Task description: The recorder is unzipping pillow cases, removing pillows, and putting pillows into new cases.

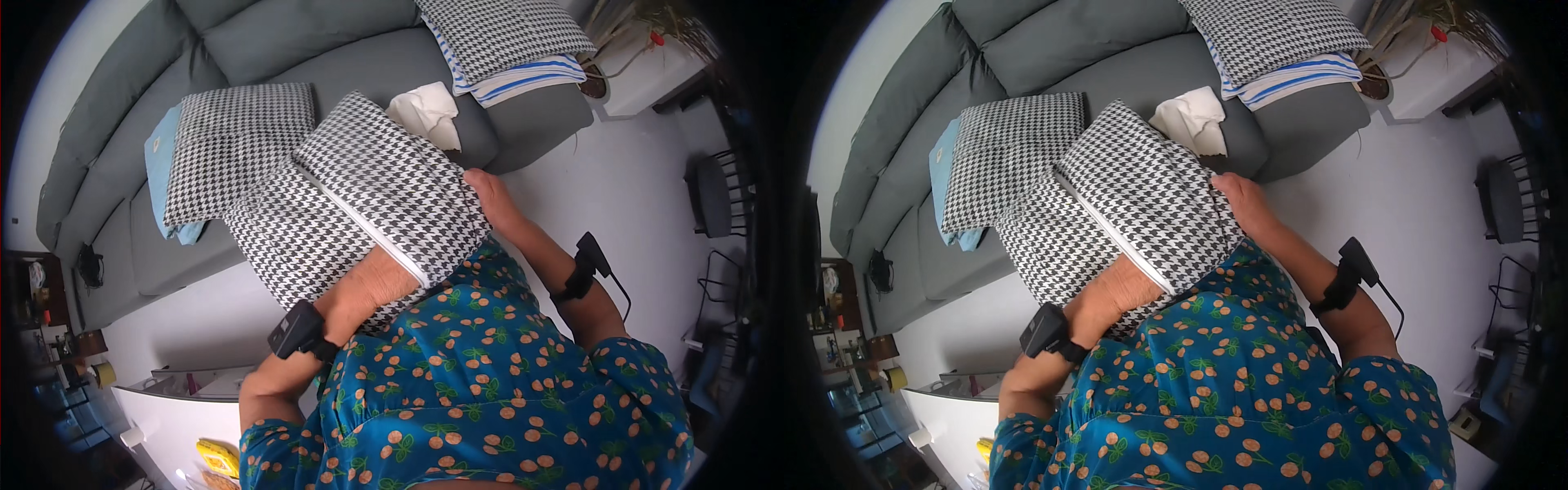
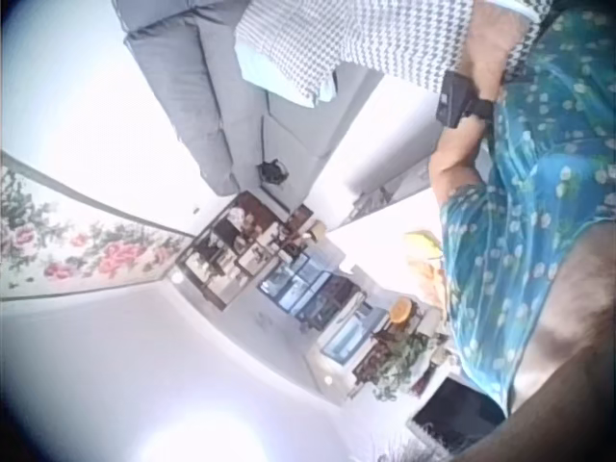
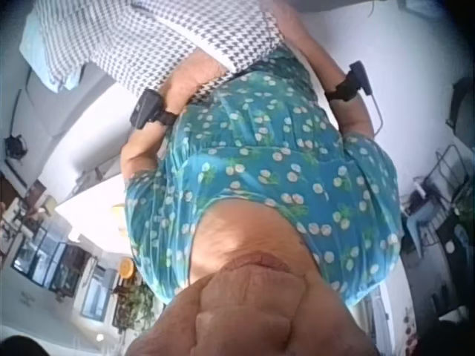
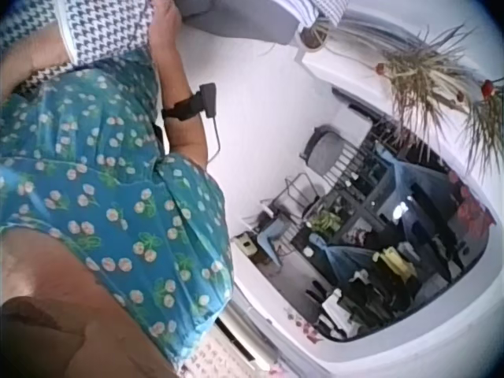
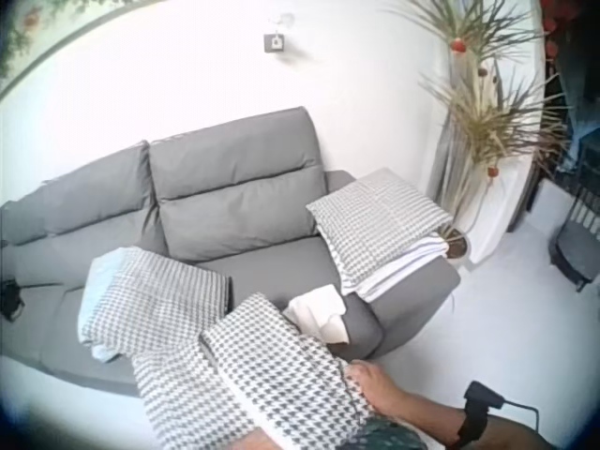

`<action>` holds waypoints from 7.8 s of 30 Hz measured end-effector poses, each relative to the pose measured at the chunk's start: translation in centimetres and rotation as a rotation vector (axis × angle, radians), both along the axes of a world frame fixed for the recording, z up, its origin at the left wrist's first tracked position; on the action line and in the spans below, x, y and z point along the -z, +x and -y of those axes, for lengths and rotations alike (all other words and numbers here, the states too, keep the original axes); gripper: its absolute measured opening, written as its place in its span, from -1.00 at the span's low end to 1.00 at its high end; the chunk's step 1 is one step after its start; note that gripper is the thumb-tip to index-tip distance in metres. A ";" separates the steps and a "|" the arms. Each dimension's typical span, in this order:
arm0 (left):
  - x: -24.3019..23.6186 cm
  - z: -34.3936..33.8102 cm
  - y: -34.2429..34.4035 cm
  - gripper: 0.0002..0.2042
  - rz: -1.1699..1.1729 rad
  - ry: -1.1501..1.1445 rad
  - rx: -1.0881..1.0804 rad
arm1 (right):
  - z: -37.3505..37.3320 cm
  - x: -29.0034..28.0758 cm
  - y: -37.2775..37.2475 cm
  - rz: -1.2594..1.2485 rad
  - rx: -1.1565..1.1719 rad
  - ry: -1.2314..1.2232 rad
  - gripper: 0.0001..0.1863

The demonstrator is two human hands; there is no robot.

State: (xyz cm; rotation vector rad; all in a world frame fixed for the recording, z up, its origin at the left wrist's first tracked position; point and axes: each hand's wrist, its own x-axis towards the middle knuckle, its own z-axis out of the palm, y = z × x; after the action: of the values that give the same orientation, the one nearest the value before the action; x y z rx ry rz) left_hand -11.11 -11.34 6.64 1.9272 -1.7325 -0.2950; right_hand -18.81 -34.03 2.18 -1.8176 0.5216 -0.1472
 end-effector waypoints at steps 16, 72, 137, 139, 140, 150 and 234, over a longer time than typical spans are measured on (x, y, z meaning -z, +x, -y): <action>-0.4 2.1 -0.3 -0.66 -0.110 0.001 0.030 | 1.1 1.2 1.2 -0.092 -0.059 -0.059 -0.52; -1.5 -7.6 -4.4 -0.78 -0.387 -0.111 -0.405 | -8.0 -6.6 2.3 0.437 -0.878 -0.638 -0.71; 3.7 -8.6 16.1 -0.86 -1.169 -0.484 -0.818 | -14.5 -4.4 10.6 0.378 -0.452 -0.799 -0.88; 4.6 -9.4 16.5 -0.88 -1.199 -0.500 -0.728 | -14.2 -5.3 13.1 0.495 -0.414 -0.813 -0.92; 5.1 -9.8 16.8 -0.88 -1.225 -0.506 -0.631 | -14.0 -5.8 14.4 0.506 -0.424 -0.837 -0.92; 4.5 -9.3 16.1 -0.89 -1.359 -0.479 -0.628 | -14.0 -4.0 20.8 0.127 -0.616 -0.878 -0.86; 6.2 -7.1 19.8 -0.86 -0.144 -0.162 -1.035 | -10.2 -7.6 0.4 0.382 -1.163 -0.709 -0.91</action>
State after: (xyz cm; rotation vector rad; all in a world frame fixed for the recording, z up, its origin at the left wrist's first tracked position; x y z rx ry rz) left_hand 8.68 -4.25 0.41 2.3076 -0.4898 0.0935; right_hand -18.42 -23.87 9.79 -2.4073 -0.9982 0.1466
